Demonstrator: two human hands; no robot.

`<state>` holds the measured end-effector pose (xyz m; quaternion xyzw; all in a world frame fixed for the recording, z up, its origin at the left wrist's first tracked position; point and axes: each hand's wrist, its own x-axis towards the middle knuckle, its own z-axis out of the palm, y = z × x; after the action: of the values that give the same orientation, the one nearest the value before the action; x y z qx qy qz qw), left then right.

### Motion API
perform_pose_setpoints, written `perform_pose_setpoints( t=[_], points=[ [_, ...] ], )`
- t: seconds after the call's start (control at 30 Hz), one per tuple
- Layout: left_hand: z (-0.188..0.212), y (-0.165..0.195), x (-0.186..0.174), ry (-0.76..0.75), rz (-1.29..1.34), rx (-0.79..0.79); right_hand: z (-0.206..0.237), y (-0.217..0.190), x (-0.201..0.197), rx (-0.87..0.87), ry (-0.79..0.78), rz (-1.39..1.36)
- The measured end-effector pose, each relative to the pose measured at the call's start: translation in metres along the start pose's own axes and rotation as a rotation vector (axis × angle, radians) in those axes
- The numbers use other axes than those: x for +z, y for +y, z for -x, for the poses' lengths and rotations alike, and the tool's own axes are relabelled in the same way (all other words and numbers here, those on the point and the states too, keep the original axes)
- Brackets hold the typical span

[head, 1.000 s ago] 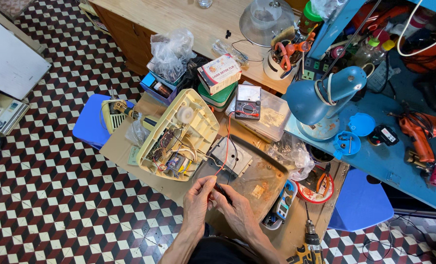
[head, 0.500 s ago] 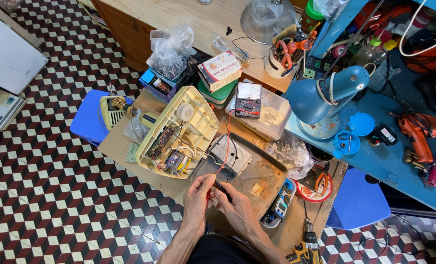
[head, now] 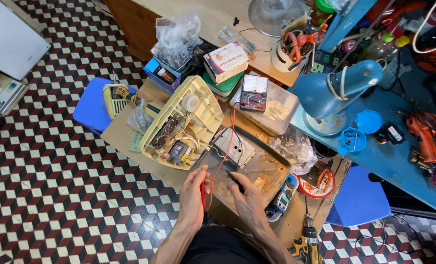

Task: The person disassembles a beige plastic appliance, removes a metal plate, and uses a multimeter to test internal components. They then use a cordless drill to remove screws from the circuit board and continue manipulating wires and components.

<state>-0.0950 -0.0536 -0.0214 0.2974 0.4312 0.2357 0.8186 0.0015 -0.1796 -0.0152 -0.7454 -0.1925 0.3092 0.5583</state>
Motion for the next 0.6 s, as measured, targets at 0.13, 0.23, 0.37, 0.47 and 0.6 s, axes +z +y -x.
perform_pose_setpoints(
  t=[0.13, 0.23, 0.37, 0.47, 0.6],
  points=[
    [0.004, 0.014, -0.022, 0.134, 0.017, 0.043, -0.008, 0.008, 0.004, 0.206, 0.011, 0.033],
    [0.005, 0.021, -0.041, 0.177, 0.047, 0.088, -0.011, 0.012, 0.01, 0.06, -0.001, 0.052],
    [0.002, 0.022, -0.062, 0.196, 0.064, 0.2, -0.009, 0.011, 0.018, 0.136, -0.029, 0.086],
    [-0.002, 0.02, -0.075, 0.225, 0.067, 0.212, -0.007, 0.007, 0.022, 0.036, -0.08, 0.09],
    [-0.007, 0.016, -0.088, 0.251, 0.102, 0.177, -0.004, 0.002, 0.025, -0.034, -0.1, 0.14]
  ],
)
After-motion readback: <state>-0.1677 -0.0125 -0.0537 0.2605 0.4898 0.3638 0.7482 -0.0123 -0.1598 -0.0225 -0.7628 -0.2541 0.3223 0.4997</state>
